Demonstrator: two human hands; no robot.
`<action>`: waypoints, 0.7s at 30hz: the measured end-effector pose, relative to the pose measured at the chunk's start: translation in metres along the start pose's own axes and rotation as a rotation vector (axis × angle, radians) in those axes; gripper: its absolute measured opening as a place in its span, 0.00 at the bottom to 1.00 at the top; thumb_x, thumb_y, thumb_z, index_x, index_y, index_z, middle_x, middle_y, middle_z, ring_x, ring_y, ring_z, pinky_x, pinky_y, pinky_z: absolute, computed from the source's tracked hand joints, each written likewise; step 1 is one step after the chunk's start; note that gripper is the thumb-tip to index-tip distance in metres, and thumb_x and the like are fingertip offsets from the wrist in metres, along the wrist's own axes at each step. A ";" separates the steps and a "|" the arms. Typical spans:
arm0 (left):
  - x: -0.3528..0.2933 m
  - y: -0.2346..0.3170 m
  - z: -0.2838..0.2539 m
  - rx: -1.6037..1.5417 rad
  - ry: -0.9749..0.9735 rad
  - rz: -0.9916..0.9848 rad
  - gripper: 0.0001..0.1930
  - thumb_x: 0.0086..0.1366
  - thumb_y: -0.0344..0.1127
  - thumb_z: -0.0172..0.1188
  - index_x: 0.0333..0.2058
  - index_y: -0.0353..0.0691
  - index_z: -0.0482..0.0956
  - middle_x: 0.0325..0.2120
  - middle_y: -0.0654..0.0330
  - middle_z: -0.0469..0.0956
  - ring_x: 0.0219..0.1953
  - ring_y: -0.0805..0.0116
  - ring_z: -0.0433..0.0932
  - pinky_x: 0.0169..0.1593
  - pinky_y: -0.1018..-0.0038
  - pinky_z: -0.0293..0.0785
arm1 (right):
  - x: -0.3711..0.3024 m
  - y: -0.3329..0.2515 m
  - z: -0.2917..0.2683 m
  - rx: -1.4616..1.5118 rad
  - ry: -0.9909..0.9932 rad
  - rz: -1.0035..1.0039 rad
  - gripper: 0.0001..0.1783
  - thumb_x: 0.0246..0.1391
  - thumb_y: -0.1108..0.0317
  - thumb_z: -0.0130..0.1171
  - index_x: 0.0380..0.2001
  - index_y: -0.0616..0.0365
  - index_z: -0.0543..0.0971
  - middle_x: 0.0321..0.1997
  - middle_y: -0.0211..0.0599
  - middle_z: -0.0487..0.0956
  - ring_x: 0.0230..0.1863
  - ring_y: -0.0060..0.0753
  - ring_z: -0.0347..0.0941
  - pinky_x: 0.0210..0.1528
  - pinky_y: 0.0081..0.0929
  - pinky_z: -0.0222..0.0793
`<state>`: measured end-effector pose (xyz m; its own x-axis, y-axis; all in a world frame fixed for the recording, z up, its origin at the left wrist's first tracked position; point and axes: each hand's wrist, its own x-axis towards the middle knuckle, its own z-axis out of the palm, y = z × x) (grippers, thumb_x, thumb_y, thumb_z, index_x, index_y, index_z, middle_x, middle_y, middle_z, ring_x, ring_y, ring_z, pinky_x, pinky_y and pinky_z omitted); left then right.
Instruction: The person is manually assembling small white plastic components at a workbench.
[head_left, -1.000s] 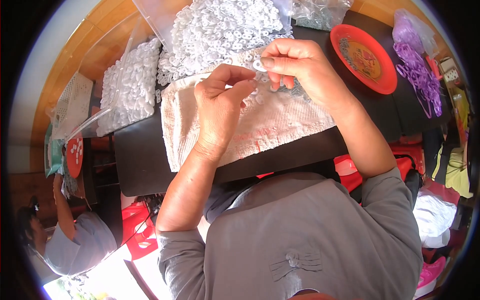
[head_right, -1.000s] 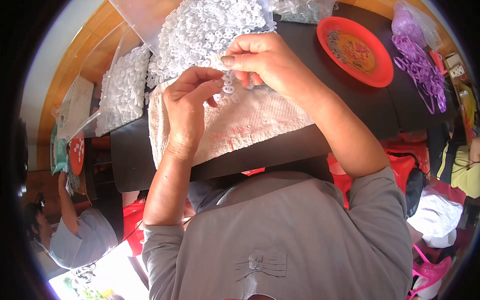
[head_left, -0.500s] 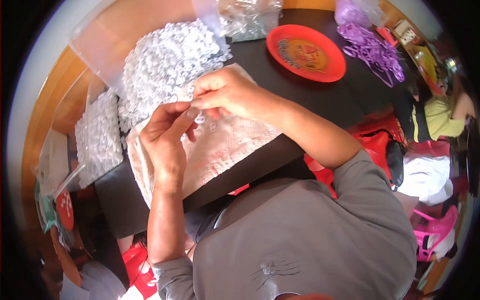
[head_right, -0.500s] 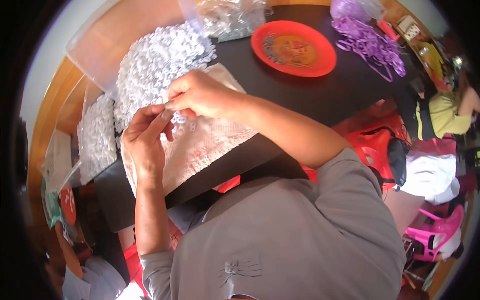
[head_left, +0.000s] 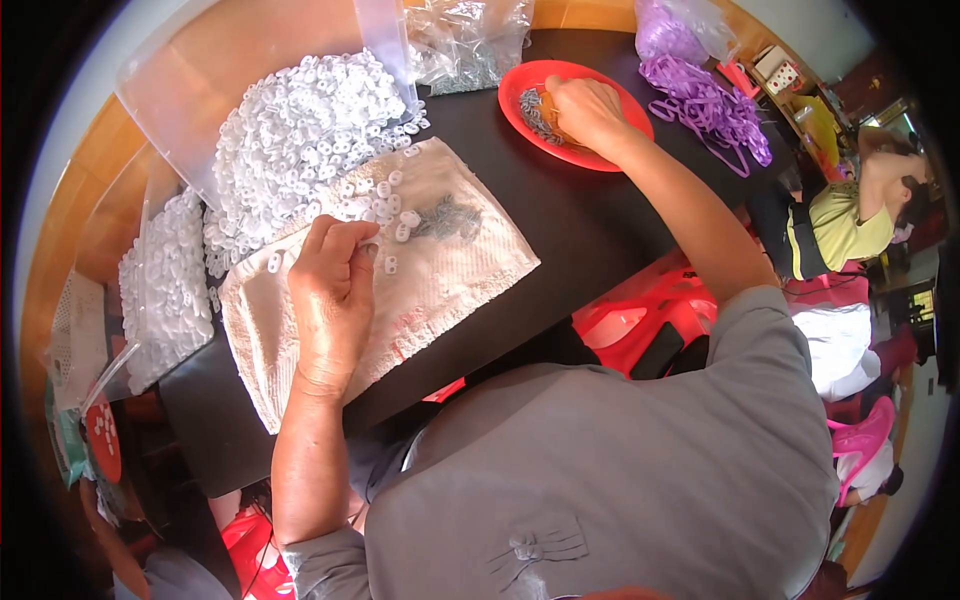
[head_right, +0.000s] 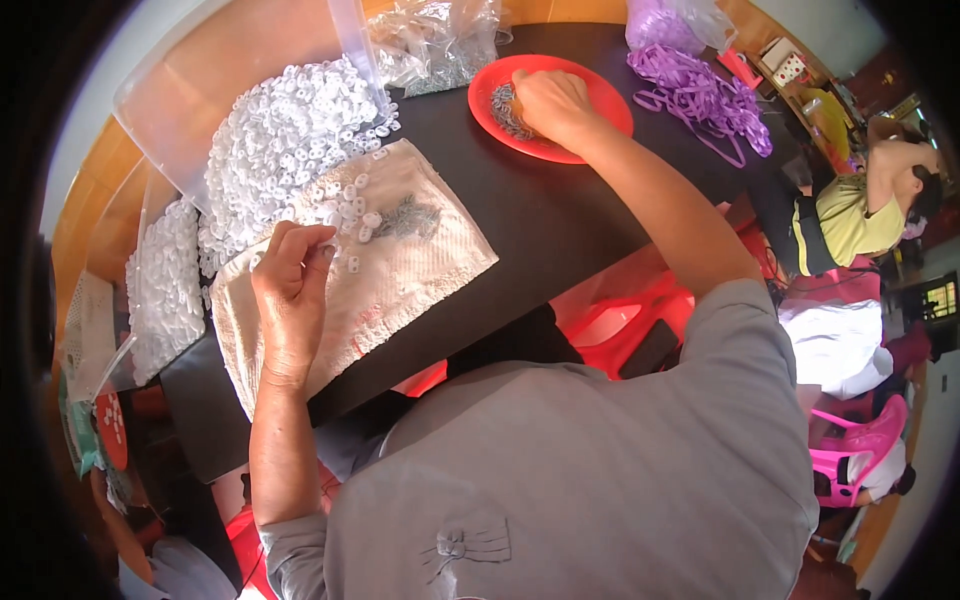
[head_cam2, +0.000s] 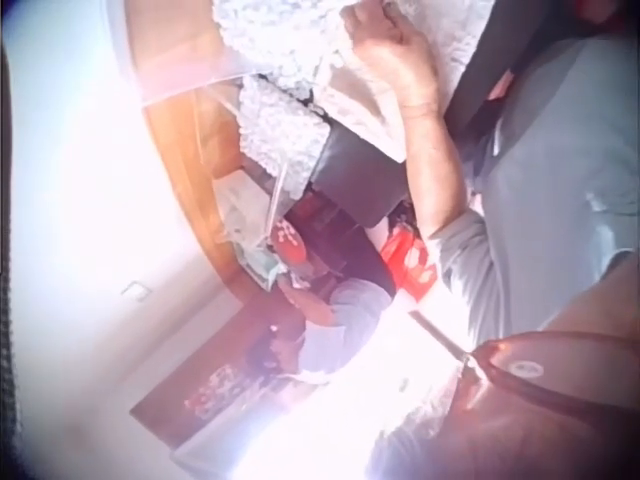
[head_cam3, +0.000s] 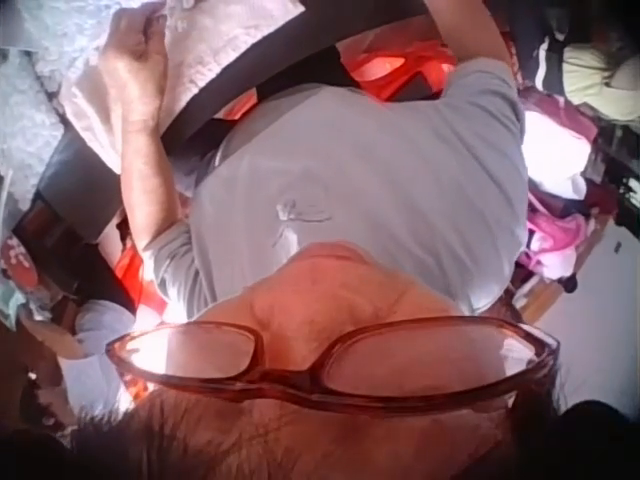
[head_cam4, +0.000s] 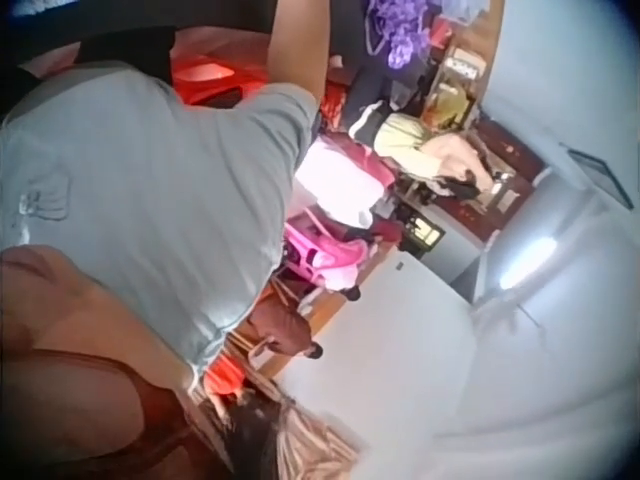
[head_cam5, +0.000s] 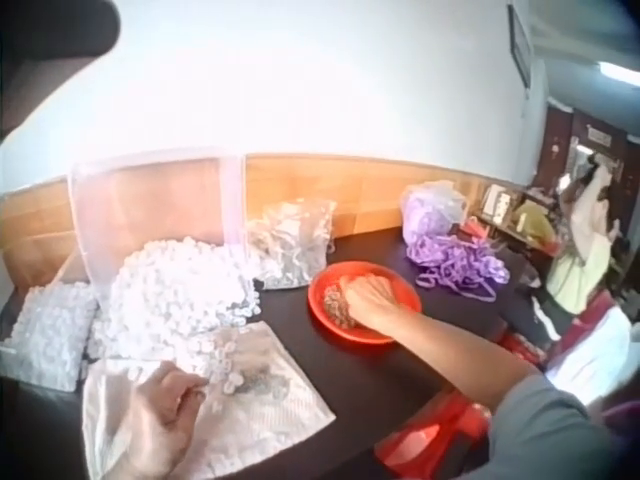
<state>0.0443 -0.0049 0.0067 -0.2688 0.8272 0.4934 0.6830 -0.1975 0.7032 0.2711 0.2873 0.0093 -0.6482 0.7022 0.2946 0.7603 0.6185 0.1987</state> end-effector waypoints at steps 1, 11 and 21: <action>-0.001 -0.001 0.001 0.001 0.002 -0.005 0.09 0.57 0.16 0.53 0.35 0.32 0.78 0.27 0.54 0.73 0.26 0.62 0.75 0.33 0.73 0.71 | 0.000 0.005 0.005 -0.015 -0.040 -0.026 0.11 0.44 0.78 0.54 0.36 0.62 0.73 0.28 0.54 0.79 0.33 0.58 0.77 0.33 0.52 0.69; 0.000 -0.016 0.007 0.416 -0.021 0.169 0.10 0.53 0.19 0.57 0.34 0.36 0.78 0.29 0.54 0.73 0.34 0.54 0.76 0.35 0.62 0.75 | 0.011 0.022 0.022 0.048 -0.028 -0.272 0.13 0.45 0.80 0.54 0.37 0.60 0.70 0.32 0.50 0.79 0.37 0.57 0.76 0.36 0.51 0.69; 0.001 -0.030 0.005 0.187 0.090 0.051 0.07 0.53 0.20 0.57 0.31 0.36 0.78 0.28 0.53 0.77 0.30 0.52 0.78 0.34 0.64 0.75 | 0.013 0.016 0.009 0.238 0.077 -0.326 0.17 0.47 0.80 0.53 0.42 0.57 0.69 0.32 0.47 0.80 0.39 0.55 0.77 0.38 0.47 0.70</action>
<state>0.0269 0.0049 -0.0166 -0.2840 0.7668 0.5756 0.8094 -0.1301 0.5726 0.2748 0.3092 0.0081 -0.8415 0.4330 0.3229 0.4786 0.8749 0.0742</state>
